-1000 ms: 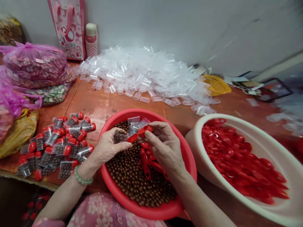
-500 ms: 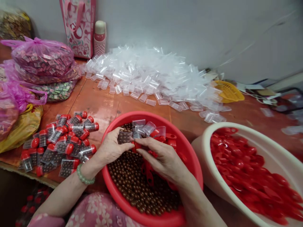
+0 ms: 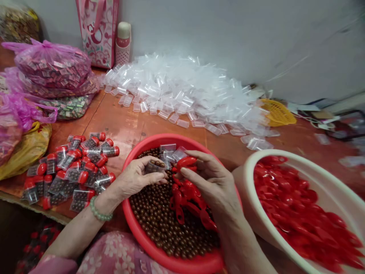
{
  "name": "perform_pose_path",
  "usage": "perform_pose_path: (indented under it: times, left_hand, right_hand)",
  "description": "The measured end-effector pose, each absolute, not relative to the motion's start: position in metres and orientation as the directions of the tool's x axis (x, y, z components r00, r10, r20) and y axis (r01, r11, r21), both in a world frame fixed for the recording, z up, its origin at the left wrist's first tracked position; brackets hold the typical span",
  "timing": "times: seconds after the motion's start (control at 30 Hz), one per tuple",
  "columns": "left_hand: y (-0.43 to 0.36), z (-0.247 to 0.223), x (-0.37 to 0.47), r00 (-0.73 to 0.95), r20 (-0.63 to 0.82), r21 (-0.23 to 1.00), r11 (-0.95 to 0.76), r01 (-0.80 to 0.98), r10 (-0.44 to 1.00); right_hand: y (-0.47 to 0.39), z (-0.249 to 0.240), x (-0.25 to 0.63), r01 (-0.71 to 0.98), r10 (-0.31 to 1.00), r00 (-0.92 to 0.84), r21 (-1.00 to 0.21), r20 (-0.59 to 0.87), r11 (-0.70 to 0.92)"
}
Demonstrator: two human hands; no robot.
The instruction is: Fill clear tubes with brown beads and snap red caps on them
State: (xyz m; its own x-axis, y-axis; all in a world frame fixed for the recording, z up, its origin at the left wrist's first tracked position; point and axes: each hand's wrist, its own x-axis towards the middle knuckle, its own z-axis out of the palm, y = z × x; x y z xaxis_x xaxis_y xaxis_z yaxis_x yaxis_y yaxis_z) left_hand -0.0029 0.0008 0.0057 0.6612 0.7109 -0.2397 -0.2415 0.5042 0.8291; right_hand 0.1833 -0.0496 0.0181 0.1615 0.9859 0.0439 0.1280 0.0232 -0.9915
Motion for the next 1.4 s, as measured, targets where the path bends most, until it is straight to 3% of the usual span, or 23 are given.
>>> perform_pose_path:
  times: [0.1, 0.27, 0.63, 0.87, 1.2, 1.4]
  left_hand:
    - [0.000, 0.006, -0.005, 0.690, -0.265, 0.848, 0.503, -0.166, 0.674]
    - [0.004, 0.004, -0.004, 0.701, -0.198, 0.941, 0.333, -0.059, 0.685]
    - [0.001, -0.012, -0.002, 0.757, -0.093, 0.969, 0.233, -0.080, 0.646]
    - [0.002, -0.012, -0.003, 0.750, -0.108, 0.967, 0.243, -0.072, 0.652]
    - [0.004, -0.002, -0.001, 0.702, -0.217, 0.927, 0.369, -0.070, 0.678]
    - [0.006, 0.000, -0.001, 0.679, -0.239, 0.897, 0.425, -0.119, 0.695]
  right_hand:
    - [-0.048, 0.018, 0.184, -0.009, 0.980, 0.197, -1.000, -0.009, -0.008]
    - [-0.042, 0.015, 0.178, -0.094, 0.977, 0.210, -0.994, 0.026, 0.046]
    - [-0.036, 0.015, 0.153, 0.082, 0.975, 0.173, -0.988, 0.141, 0.128]
    - [-0.039, 0.013, 0.158, 0.218, 0.970, 0.165, -0.966, 0.177, 0.139]
    - [-0.046, 0.011, 0.170, 0.242, 0.952, 0.243, -0.962, 0.186, 0.127]
    - [-0.046, 0.011, 0.179, 0.215, 0.950, 0.294, -0.976, 0.101, 0.037]
